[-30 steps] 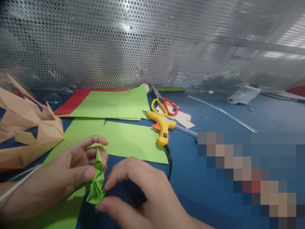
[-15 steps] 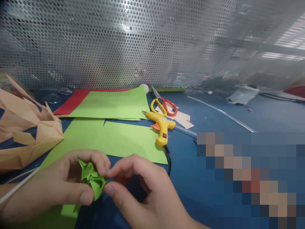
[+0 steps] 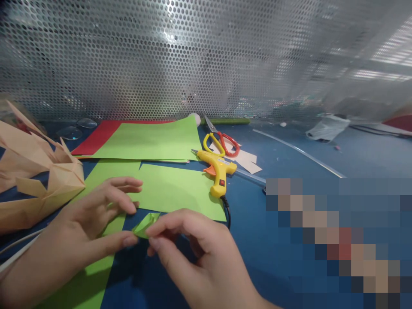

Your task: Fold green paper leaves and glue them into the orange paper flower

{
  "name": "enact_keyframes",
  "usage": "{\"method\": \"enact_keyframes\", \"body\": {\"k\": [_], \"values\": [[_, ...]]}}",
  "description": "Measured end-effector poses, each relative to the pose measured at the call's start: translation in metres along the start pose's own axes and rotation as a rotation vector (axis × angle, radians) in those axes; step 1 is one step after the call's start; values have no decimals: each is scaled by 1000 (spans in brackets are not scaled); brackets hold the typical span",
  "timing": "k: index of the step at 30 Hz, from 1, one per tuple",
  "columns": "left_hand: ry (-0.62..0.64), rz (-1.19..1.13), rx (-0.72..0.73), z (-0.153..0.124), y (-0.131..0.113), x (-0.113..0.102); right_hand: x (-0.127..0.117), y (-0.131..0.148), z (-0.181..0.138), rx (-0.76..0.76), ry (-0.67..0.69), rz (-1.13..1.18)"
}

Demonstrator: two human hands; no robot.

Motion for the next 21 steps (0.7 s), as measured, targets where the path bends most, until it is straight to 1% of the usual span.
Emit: {"method": "enact_keyframes", "body": {"k": [2,4,7,9,12,14,17,21], "values": [[38,98,70,2,-15,1,-1,5,-1,-57,-30,-40],[88,137,125,2,-27,5,-1,11,-3,-123,-34,-64],[119,172,160,2,-34,8,2,16,-8,-192,1,-97],[113,179,170,3,-35,9,2,17,-9,-201,20,-105],[94,161,176,4,-35,8,1,17,-8,-196,29,-85],[84,149,165,4,-35,8,0,16,-7,-178,9,-64],[75,142,134,4,-32,9,0,12,-5,-118,-27,-35],[55,130,104,3,-29,9,6,5,-4,-36,-14,-8]]}}
Point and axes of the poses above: each hand's wrist, its own z-axis towards the middle knuckle, its own x-axis out of the palm, y = z × x, the point moved 10 cm from there along z, towards the middle knuckle, and after that the axes turned 11 degrees about x, right-handed, at the moved point
